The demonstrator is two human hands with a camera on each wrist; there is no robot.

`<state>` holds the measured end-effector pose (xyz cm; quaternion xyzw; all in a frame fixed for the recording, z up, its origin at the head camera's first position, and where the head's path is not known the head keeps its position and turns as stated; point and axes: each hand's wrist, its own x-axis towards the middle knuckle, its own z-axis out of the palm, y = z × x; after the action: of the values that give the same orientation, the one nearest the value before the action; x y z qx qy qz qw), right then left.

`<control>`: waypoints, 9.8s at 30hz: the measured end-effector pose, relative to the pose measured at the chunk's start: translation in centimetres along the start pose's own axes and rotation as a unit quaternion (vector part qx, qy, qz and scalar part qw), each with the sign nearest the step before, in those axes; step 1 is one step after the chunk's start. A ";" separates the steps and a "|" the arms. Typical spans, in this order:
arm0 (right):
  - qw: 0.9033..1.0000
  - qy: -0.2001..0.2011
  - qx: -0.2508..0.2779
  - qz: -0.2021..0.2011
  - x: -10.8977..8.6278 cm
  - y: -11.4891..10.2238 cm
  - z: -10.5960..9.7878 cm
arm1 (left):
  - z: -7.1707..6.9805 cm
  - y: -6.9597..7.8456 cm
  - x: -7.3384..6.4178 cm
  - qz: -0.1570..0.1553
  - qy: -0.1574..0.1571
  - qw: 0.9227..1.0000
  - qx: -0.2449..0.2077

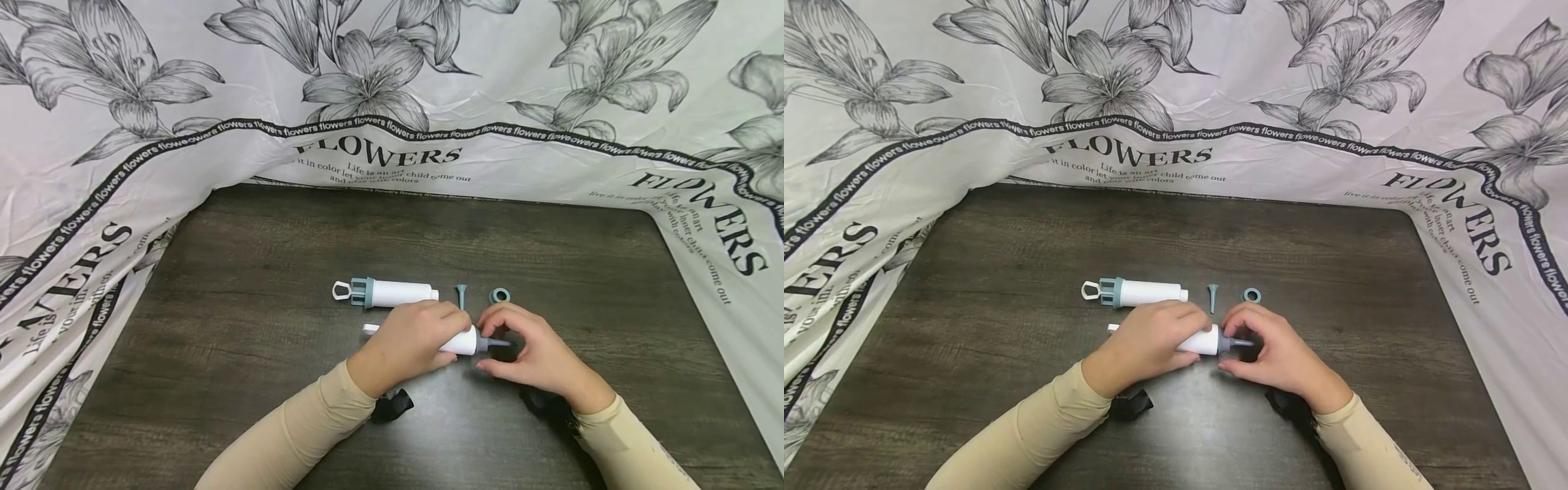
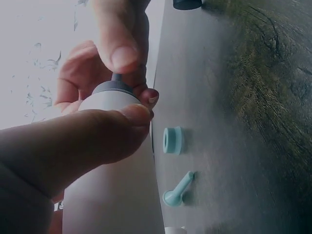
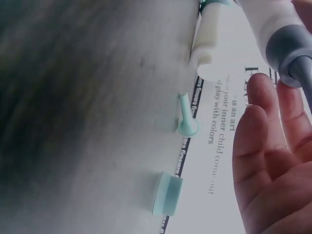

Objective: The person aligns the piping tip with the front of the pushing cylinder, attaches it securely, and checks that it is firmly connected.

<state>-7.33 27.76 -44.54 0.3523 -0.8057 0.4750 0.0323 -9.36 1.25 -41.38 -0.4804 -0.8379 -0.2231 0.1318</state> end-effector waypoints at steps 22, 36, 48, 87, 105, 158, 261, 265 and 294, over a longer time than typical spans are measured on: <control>0.997 -0.025 0.028 0.072 -0.3 0.0 -0.3 | 0.1 0.2 0.1 0.009 0.001 1.000 0.006; 0.996 -0.021 -0.003 0.089 -0.2 0.0 -0.2 | 0.2 0.2 0.2 0.002 -0.011 1.000 0.023; 0.999 -0.023 0.004 0.039 0.0 0.4 0.0 | 0.2 0.4 -0.1 0.012 -0.010 0.999 0.036; 0.977 -0.110 0.016 0.183 -0.3 0.2 -0.1 | 1.4 1.8 0.0 -0.015 -0.127 0.990 0.052; 0.973 -0.139 -0.017 0.181 -0.4 0.7 0.0 | 1.8 2.2 -0.3 -0.047 -0.148 0.987 0.031; 0.957 -0.044 -0.185 0.218 3.0 4.7 -4.1 | 2.7 -5.4 11.0 -0.149 -0.313 0.938 0.025; 0.986 -0.040 0.141 0.082 3.7 0.6 -2.0 | -0.4 -1.4 3.4 -0.106 -0.070 0.988 -0.085; 0.986 -0.039 0.141 0.084 3.6 0.5 -2.0 | -0.4 -1.6 3.2 -0.100 -0.062 0.990 -0.083; 0.992 -0.021 0.091 0.079 2.5 1.3 -0.9 | -1.1 -3.4 1.6 -0.094 -0.097 0.987 -0.087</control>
<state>-10.29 27.52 -44.03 0.2990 -0.7851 0.5397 -0.0546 -13.11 0.42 -40.54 -0.4282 -0.8657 -0.2588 -0.0140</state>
